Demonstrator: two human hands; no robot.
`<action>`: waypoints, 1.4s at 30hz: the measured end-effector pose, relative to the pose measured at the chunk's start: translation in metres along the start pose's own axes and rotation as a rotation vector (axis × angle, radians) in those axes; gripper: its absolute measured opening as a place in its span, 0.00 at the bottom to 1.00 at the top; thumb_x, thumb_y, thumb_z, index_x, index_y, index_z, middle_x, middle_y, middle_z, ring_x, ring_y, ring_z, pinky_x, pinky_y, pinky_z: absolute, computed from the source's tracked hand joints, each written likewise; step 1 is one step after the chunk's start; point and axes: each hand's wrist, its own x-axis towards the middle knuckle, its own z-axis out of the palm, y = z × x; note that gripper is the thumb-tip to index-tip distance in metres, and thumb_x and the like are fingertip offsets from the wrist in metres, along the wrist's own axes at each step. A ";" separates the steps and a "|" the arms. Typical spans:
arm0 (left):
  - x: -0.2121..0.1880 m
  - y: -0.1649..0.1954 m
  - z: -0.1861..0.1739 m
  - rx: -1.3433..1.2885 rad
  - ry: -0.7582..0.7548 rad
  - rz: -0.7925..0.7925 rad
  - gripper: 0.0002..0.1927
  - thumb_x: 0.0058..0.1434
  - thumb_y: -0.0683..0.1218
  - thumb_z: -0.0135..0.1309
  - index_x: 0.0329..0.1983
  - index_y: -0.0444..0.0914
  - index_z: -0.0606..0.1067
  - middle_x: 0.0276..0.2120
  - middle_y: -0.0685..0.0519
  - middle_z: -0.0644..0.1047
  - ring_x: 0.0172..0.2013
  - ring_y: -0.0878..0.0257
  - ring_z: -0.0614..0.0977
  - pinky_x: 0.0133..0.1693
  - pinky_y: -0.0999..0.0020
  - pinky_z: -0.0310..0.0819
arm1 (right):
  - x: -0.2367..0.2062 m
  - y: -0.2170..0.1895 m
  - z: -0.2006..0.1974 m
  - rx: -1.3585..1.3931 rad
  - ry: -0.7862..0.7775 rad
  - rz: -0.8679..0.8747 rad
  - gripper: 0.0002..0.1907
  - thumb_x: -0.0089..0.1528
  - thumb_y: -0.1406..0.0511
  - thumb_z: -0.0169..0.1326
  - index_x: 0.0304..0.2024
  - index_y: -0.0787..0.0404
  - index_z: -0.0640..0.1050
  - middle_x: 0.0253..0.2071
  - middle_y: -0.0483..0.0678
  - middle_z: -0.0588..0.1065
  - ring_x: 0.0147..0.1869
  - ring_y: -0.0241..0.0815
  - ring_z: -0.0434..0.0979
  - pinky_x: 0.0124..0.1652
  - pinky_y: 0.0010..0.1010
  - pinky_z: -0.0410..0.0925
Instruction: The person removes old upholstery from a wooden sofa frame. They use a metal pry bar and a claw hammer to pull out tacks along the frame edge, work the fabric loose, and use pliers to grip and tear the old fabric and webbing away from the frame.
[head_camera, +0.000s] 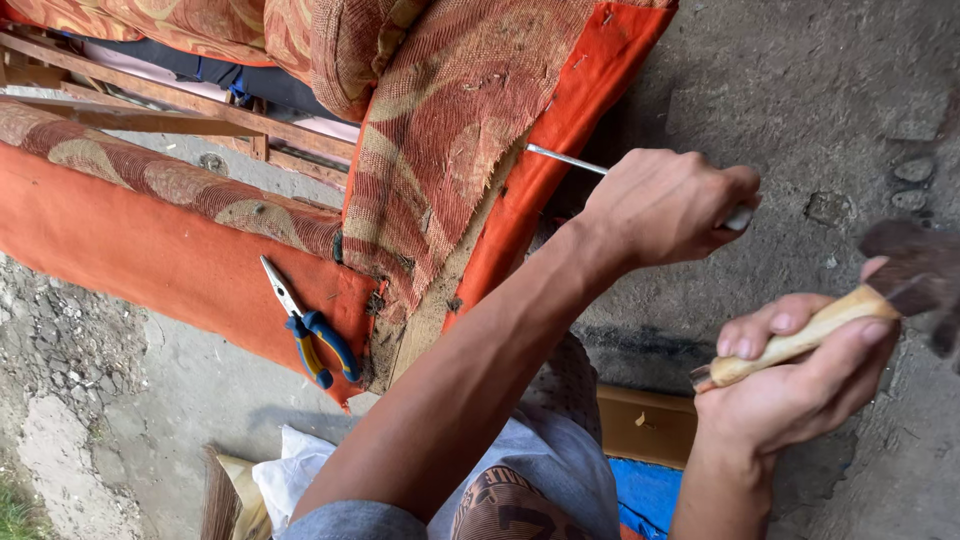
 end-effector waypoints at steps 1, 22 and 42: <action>0.000 -0.001 -0.001 -0.011 0.028 0.029 0.11 0.56 0.54 0.57 0.39 0.46 0.77 0.21 0.50 0.80 0.25 0.48 0.83 0.27 0.51 0.75 | -0.001 0.001 0.002 0.014 0.023 -0.022 0.26 0.82 0.54 0.36 0.73 0.65 0.63 0.32 0.46 0.63 0.24 0.34 0.60 0.24 0.26 0.59; 0.006 -0.006 0.000 0.028 -0.101 -0.032 0.09 0.54 0.52 0.57 0.32 0.43 0.78 0.22 0.49 0.80 0.27 0.49 0.83 0.29 0.52 0.76 | -0.008 -0.003 0.031 -0.142 -0.113 0.221 0.18 0.79 0.56 0.42 0.58 0.64 0.65 0.34 0.46 0.66 0.25 0.32 0.62 0.24 0.25 0.59; 0.009 -0.016 0.002 0.111 -0.145 -0.035 0.09 0.54 0.53 0.58 0.33 0.45 0.78 0.25 0.51 0.81 0.30 0.50 0.84 0.31 0.53 0.78 | -0.002 0.029 0.011 -0.012 0.070 0.121 0.15 0.74 0.58 0.42 0.60 0.53 0.71 0.29 0.42 0.65 0.23 0.29 0.62 0.22 0.24 0.61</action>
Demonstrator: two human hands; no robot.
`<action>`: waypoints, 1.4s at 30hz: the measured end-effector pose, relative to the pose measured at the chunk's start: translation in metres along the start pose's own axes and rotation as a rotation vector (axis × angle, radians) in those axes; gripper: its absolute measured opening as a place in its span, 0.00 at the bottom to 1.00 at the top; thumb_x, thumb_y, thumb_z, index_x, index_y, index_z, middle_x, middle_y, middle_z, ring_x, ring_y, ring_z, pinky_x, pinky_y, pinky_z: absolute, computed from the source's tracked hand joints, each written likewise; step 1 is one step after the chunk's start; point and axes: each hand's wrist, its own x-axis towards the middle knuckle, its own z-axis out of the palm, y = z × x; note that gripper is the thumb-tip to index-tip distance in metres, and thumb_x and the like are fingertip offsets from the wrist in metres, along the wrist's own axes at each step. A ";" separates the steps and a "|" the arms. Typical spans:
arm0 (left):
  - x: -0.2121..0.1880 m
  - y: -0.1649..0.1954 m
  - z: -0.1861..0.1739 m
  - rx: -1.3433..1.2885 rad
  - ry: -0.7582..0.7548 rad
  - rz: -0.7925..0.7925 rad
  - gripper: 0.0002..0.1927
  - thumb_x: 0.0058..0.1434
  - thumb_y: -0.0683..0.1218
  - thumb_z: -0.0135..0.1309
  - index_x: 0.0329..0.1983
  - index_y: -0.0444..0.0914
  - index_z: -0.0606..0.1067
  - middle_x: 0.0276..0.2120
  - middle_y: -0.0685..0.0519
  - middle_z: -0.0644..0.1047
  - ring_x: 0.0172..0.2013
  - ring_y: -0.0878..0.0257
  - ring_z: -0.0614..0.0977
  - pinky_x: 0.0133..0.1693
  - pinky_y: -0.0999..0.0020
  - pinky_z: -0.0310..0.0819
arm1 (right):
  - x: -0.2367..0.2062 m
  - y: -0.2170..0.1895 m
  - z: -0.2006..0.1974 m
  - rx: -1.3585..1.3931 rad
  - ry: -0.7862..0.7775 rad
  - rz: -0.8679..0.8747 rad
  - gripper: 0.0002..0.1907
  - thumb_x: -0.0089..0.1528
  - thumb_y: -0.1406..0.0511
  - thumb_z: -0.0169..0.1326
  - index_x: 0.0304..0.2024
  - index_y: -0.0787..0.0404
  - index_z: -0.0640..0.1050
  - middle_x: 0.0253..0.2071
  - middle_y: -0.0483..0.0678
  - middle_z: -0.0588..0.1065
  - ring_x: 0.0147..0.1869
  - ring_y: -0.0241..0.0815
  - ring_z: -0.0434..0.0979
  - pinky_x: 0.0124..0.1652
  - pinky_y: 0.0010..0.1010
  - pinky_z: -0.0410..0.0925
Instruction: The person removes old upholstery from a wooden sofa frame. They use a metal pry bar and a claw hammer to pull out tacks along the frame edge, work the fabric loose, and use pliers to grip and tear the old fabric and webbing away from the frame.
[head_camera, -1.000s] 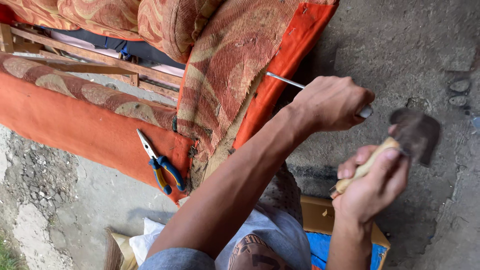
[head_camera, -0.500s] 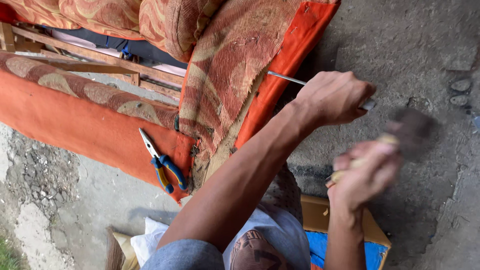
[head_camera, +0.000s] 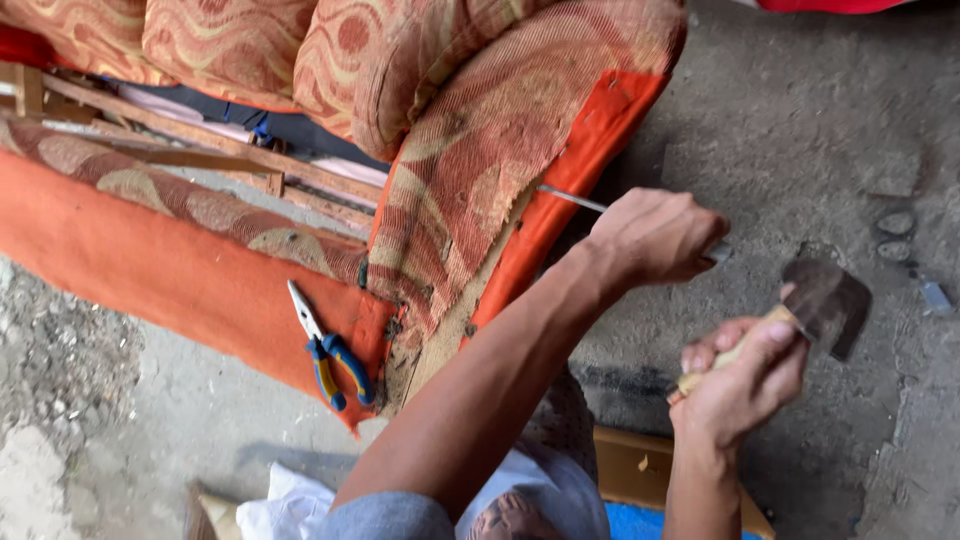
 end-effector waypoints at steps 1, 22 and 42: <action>-0.001 -0.001 0.004 -0.002 -0.040 -0.022 0.09 0.57 0.53 0.57 0.33 0.45 0.78 0.26 0.51 0.81 0.31 0.51 0.85 0.32 0.54 0.78 | -0.001 0.001 0.000 -0.066 -0.096 0.057 0.12 0.76 0.58 0.43 0.55 0.58 0.69 0.29 0.43 0.66 0.23 0.30 0.62 0.22 0.25 0.60; 0.036 0.047 0.037 0.021 0.034 -0.071 0.14 0.66 0.51 0.49 0.28 0.40 0.76 0.22 0.48 0.80 0.24 0.53 0.84 0.26 0.56 0.77 | -0.014 -0.006 -0.049 -0.131 -0.030 0.193 0.18 0.76 0.60 0.40 0.63 0.64 0.68 0.30 0.45 0.65 0.23 0.33 0.60 0.23 0.26 0.58; -0.023 0.010 -0.006 -0.049 0.067 0.081 0.11 0.57 0.55 0.58 0.38 0.47 0.76 0.21 0.50 0.80 0.24 0.49 0.82 0.27 0.51 0.75 | -0.016 -0.036 -0.020 0.025 -0.044 -0.093 0.27 0.80 0.51 0.38 0.73 0.64 0.63 0.31 0.44 0.62 0.24 0.33 0.58 0.25 0.25 0.58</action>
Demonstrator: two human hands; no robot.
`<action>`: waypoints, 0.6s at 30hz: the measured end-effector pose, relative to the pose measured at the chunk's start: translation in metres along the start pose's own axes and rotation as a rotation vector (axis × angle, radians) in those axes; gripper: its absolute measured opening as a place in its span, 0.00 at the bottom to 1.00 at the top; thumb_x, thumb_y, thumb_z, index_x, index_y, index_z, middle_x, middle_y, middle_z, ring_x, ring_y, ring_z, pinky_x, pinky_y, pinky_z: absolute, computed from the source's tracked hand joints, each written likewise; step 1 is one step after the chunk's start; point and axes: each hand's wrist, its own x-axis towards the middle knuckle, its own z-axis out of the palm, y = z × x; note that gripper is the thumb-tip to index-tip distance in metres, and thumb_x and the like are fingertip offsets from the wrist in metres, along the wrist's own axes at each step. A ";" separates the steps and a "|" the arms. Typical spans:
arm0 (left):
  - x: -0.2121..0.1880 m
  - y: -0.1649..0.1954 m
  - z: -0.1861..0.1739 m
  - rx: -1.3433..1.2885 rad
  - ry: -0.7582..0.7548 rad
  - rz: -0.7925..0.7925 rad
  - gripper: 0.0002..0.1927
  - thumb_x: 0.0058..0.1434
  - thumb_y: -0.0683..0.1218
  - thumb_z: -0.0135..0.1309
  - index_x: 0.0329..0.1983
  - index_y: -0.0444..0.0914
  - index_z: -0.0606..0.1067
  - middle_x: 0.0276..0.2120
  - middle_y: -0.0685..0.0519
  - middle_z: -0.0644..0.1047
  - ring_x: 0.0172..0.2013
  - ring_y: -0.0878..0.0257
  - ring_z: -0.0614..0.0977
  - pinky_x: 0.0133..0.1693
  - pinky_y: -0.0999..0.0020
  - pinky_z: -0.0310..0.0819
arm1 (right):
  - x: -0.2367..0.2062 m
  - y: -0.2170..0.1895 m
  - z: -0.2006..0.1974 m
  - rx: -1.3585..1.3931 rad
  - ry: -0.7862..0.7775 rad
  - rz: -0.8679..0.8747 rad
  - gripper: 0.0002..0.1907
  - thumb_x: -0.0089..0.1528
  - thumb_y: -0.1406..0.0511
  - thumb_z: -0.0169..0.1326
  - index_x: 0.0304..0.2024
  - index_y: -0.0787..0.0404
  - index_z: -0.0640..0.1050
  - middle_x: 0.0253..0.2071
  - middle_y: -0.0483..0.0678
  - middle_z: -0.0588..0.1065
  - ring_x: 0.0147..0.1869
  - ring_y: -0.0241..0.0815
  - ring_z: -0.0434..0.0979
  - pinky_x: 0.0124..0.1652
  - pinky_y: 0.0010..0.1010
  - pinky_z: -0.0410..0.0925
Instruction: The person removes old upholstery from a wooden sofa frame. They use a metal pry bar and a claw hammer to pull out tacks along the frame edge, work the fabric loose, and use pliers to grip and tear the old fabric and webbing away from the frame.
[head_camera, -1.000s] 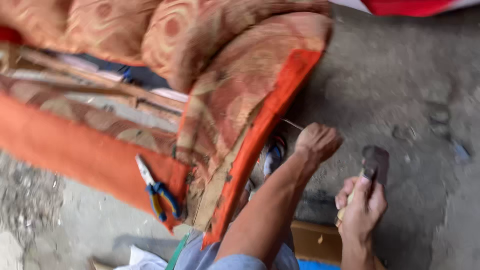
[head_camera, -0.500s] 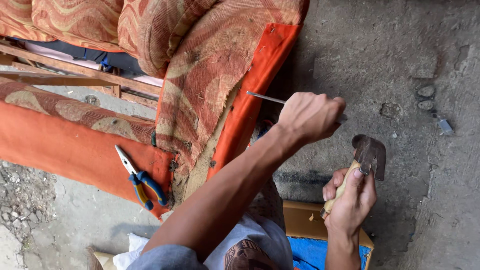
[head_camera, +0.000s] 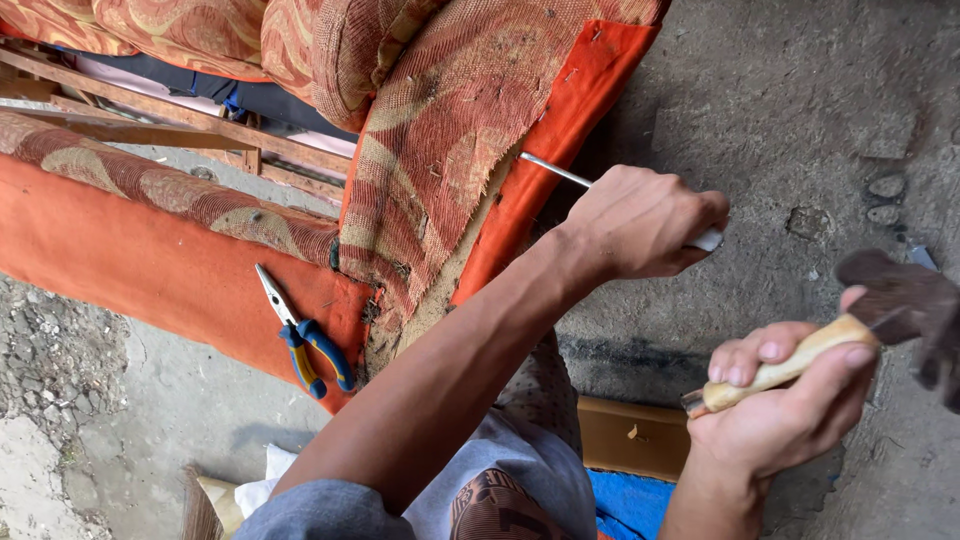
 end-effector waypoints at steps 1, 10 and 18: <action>0.000 0.001 0.001 -0.003 0.021 -0.003 0.10 0.57 0.55 0.58 0.37 0.47 0.77 0.21 0.50 0.80 0.25 0.49 0.82 0.27 0.51 0.75 | 0.001 -0.001 0.004 0.007 0.033 -0.023 0.28 0.80 0.51 0.38 0.73 0.64 0.63 0.31 0.43 0.63 0.24 0.32 0.58 0.24 0.25 0.58; 0.003 -0.007 0.008 0.028 0.009 0.000 0.14 0.58 0.57 0.57 0.40 0.45 0.76 0.18 0.50 0.79 0.20 0.51 0.81 0.23 0.53 0.74 | -0.006 0.020 0.050 -0.036 -0.013 0.061 0.24 0.79 0.52 0.41 0.66 0.62 0.62 0.32 0.44 0.65 0.24 0.32 0.60 0.21 0.26 0.58; 0.005 -0.010 0.010 0.074 0.033 0.028 0.14 0.57 0.57 0.58 0.35 0.43 0.75 0.19 0.49 0.79 0.23 0.49 0.82 0.26 0.51 0.74 | -0.011 0.026 0.034 0.072 0.175 -0.026 0.16 0.75 0.56 0.40 0.59 0.53 0.71 0.30 0.41 0.66 0.22 0.28 0.62 0.20 0.21 0.60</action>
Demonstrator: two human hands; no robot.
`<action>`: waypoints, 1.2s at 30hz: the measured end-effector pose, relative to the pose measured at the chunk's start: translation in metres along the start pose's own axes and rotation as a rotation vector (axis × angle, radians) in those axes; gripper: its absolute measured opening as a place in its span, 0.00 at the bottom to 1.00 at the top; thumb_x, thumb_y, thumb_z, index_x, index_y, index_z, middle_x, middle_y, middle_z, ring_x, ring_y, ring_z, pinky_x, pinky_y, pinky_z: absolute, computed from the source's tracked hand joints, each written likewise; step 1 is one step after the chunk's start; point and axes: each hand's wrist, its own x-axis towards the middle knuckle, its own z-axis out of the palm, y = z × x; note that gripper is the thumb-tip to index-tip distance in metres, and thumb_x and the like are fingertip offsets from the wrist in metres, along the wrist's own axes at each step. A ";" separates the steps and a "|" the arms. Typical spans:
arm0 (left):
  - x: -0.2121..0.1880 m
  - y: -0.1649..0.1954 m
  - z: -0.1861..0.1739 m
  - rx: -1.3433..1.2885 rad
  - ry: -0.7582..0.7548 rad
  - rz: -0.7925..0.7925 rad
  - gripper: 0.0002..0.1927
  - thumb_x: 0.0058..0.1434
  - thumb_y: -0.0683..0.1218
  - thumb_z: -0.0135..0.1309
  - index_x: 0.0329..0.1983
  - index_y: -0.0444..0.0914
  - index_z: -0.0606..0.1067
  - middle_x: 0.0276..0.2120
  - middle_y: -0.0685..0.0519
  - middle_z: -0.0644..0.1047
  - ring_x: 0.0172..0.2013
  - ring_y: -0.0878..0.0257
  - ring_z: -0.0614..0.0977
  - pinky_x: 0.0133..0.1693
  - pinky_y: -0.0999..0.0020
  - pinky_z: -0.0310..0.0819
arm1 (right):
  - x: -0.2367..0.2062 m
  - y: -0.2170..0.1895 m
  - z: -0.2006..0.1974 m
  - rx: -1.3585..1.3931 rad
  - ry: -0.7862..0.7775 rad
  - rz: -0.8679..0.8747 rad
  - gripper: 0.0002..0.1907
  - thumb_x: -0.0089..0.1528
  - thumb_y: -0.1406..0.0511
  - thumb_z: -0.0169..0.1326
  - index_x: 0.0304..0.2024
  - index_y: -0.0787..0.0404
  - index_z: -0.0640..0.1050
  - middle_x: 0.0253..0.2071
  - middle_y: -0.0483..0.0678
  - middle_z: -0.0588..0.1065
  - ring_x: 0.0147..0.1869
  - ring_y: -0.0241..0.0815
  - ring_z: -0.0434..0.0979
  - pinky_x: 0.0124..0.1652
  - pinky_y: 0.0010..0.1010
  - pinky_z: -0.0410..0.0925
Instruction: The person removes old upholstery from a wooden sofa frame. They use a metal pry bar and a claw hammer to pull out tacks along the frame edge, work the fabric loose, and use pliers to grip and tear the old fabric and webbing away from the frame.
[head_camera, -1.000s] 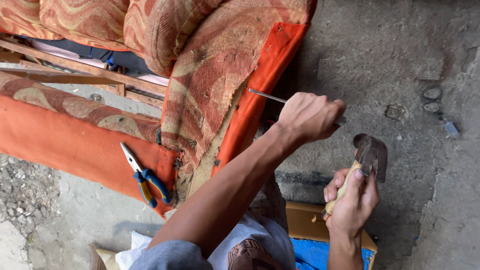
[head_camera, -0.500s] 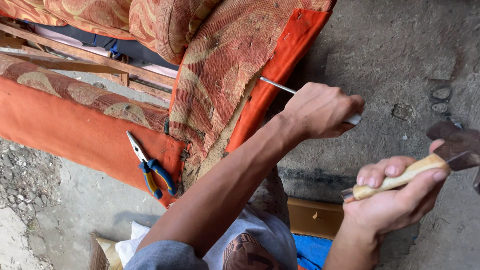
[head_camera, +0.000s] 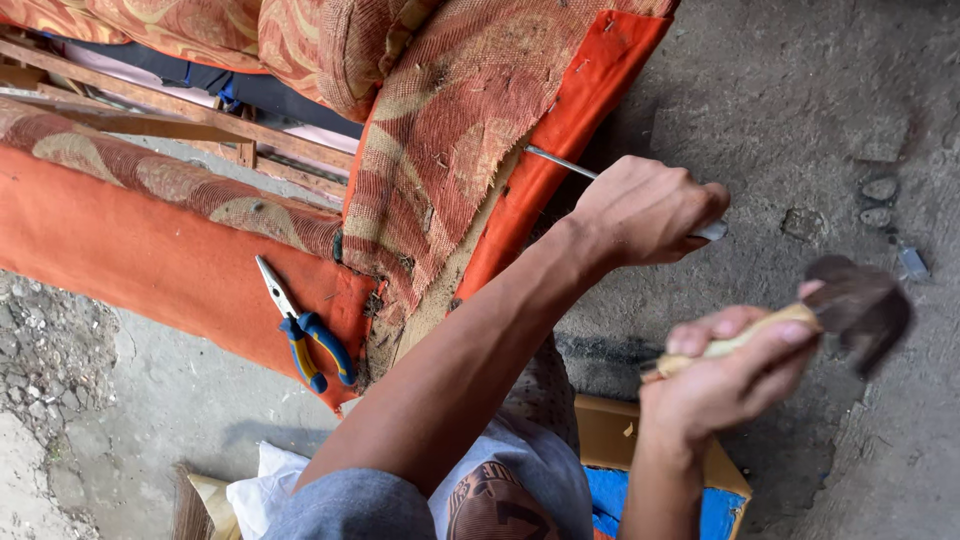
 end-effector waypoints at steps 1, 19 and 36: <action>0.001 0.000 -0.001 -0.010 -0.016 0.001 0.13 0.56 0.56 0.58 0.35 0.43 0.75 0.19 0.49 0.79 0.23 0.49 0.82 0.26 0.51 0.74 | 0.002 0.002 -0.001 -0.093 -0.135 0.068 0.13 0.75 0.56 0.42 0.54 0.55 0.69 0.30 0.42 0.66 0.22 0.29 0.62 0.20 0.22 0.60; 0.001 -0.025 0.064 0.363 -0.133 -0.081 0.11 0.61 0.45 0.50 0.25 0.45 0.79 0.26 0.54 0.82 0.30 0.56 0.85 0.29 0.57 0.77 | 0.008 0.031 -0.039 -0.225 -0.176 0.344 0.16 0.76 0.59 0.42 0.60 0.60 0.69 0.30 0.43 0.65 0.24 0.31 0.61 0.23 0.25 0.59; -0.002 0.005 0.006 0.031 -0.043 -0.033 0.15 0.59 0.57 0.56 0.40 0.45 0.73 0.21 0.50 0.79 0.25 0.49 0.83 0.26 0.51 0.74 | -0.002 0.020 -0.055 -0.183 -0.247 0.351 0.17 0.76 0.57 0.41 0.61 0.60 0.69 0.30 0.45 0.65 0.23 0.32 0.61 0.24 0.25 0.60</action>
